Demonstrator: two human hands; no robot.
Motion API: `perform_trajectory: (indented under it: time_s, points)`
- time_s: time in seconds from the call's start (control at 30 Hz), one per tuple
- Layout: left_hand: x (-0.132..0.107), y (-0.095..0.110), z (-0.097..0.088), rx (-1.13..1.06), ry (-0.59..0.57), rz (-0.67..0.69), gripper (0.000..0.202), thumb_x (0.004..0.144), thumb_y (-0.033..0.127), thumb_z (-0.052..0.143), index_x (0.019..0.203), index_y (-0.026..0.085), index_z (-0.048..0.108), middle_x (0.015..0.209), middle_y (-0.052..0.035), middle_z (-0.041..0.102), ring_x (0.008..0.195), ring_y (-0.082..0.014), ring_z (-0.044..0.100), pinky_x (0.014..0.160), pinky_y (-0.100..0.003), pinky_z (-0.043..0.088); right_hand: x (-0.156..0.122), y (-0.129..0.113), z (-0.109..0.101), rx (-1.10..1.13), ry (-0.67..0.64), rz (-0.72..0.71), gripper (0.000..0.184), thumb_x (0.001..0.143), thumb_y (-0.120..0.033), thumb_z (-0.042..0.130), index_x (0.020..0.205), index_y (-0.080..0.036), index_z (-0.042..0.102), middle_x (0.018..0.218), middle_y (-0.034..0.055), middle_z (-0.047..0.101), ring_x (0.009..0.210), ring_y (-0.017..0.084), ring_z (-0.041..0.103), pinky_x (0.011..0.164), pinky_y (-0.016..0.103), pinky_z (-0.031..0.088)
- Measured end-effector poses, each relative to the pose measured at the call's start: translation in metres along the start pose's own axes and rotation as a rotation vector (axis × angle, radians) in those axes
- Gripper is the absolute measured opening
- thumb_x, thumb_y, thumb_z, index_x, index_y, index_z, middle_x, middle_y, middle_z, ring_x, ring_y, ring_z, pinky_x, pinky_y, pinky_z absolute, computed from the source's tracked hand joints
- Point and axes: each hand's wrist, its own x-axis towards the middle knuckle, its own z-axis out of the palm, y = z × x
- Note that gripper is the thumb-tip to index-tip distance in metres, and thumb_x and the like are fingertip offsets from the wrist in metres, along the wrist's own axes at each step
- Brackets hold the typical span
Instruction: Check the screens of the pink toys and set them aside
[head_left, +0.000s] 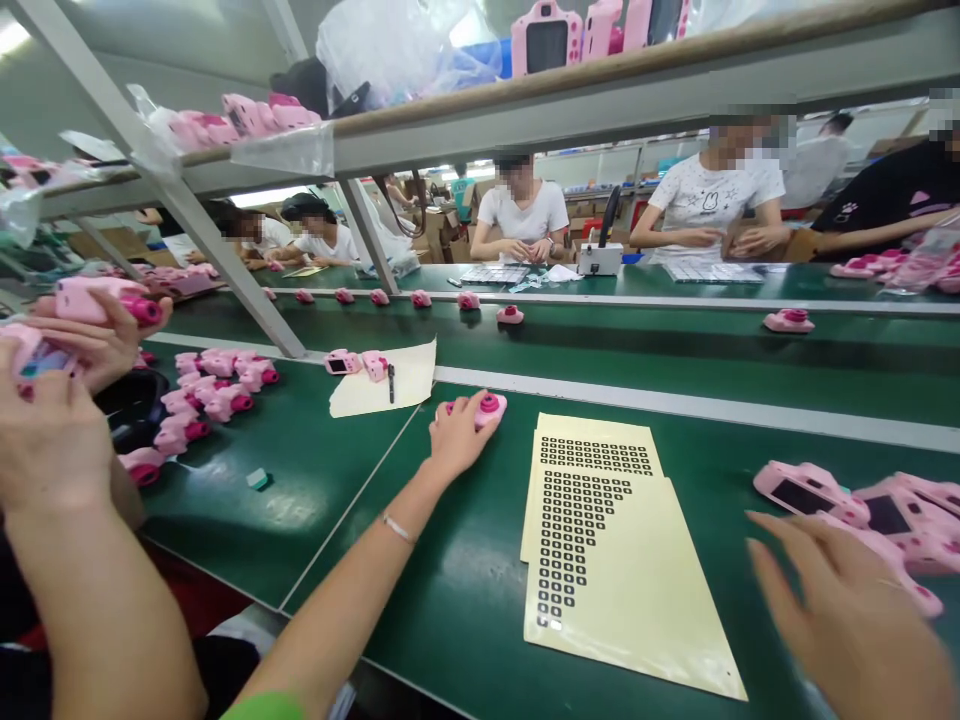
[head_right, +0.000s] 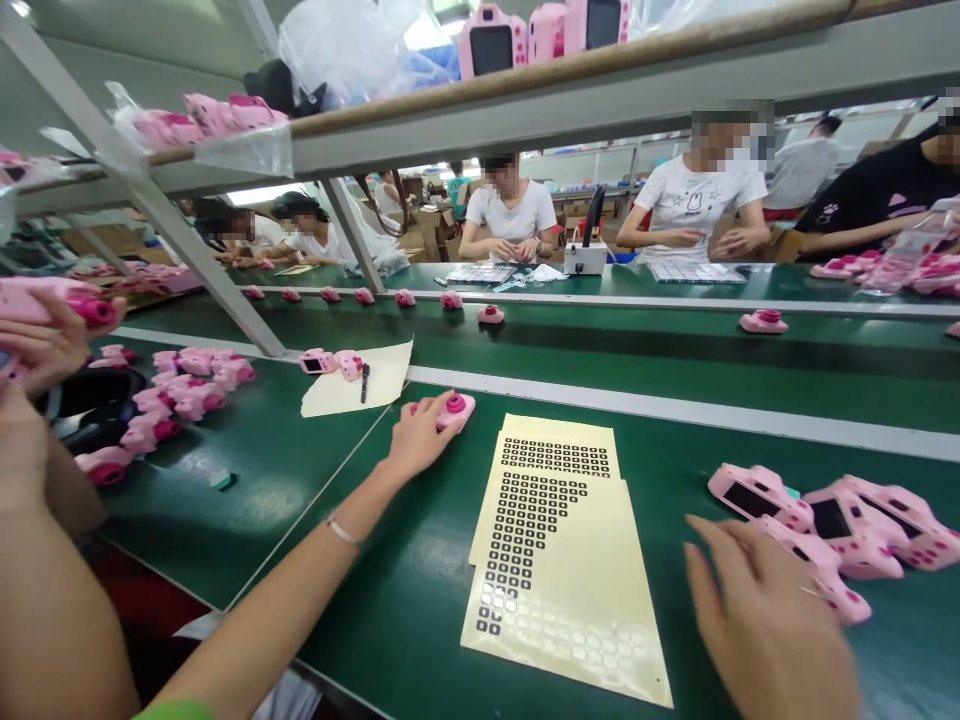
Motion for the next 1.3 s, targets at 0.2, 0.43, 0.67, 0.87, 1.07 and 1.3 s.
perform_trajectory:
  time_s: [0.2,0.43,0.67,0.87,1.07,1.3]
  points:
    - [-0.107,0.021,-0.011,-0.101,-0.203,-0.086,0.087,0.082,0.061,0.051,0.154,0.039,0.008,0.159,-0.0083,0.015,0.144,-0.0421,0.012,0.108,-0.064,0.028,0.062,-0.118,0.057,0.305,-0.351,-0.246,0.037,0.096,-0.035,0.043,0.13,-0.027,0.055,0.132,0.0124,0.049,0.122,0.029,0.048,0.091,0.045,0.05]
    - [-0.138,-0.033,-0.038,-0.302,-0.364,0.098,0.095,0.062,0.029,0.081,0.144,0.032,0.033,0.154,-0.005,0.027,0.145,-0.0252,0.023,0.122,-0.044,0.024,0.094,-0.183,0.105,0.356,-0.736,-0.45,0.056,0.081,-0.041,0.069,0.132,-0.026,0.053,0.129,0.0131,0.047,0.11,0.029,0.049,0.093,0.045,0.047]
    - [-0.129,-0.056,-0.025,-0.369,-0.215,0.215,0.064,0.069,0.045,0.077,0.128,0.032,0.056,0.132,-0.0036,0.053,0.124,-0.0224,0.045,0.115,-0.043,0.033,0.092,-0.161,0.091,1.0,-0.777,-0.024,0.042,0.086,-0.032,0.055,0.127,-0.025,0.051,0.119,0.0075,0.055,0.092,0.018,0.058,0.081,0.034,0.049]
    - [-0.125,-0.019,-0.027,-0.965,-0.018,-0.12,0.05,0.081,0.054,0.06,0.119,0.021,0.055,0.119,-0.0071,0.059,0.101,-0.0184,0.061,0.091,-0.034,0.052,0.073,-0.124,0.049,1.759,-0.85,0.685,0.043,0.095,-0.046,0.042,0.136,-0.03,0.045,0.133,0.0084,0.052,0.095,0.018,0.065,0.07,0.024,0.052]
    - [-0.126,0.032,-0.032,-1.365,-0.386,-0.269,0.051,0.077,0.053,0.067,0.113,0.02,0.052,0.102,-0.0069,0.061,0.078,-0.0121,0.062,0.06,-0.021,0.052,0.055,-0.093,0.037,1.709,-0.765,0.773,0.04,0.095,-0.039,0.044,0.132,-0.027,0.049,0.128,0.0088,0.056,0.088,0.016,0.064,0.064,0.023,0.05]
    - [-0.12,0.059,-0.008,-1.507,-0.629,-0.241,0.035,0.084,0.045,0.062,0.101,0.019,0.047,0.091,-0.0039,0.058,0.069,-0.007,0.057,0.051,-0.013,0.041,0.041,-0.072,0.038,1.736,-0.658,0.781,0.038,0.092,-0.036,0.045,0.129,-0.026,0.051,0.126,0.0065,0.057,0.093,0.017,0.062,0.065,0.023,0.049]
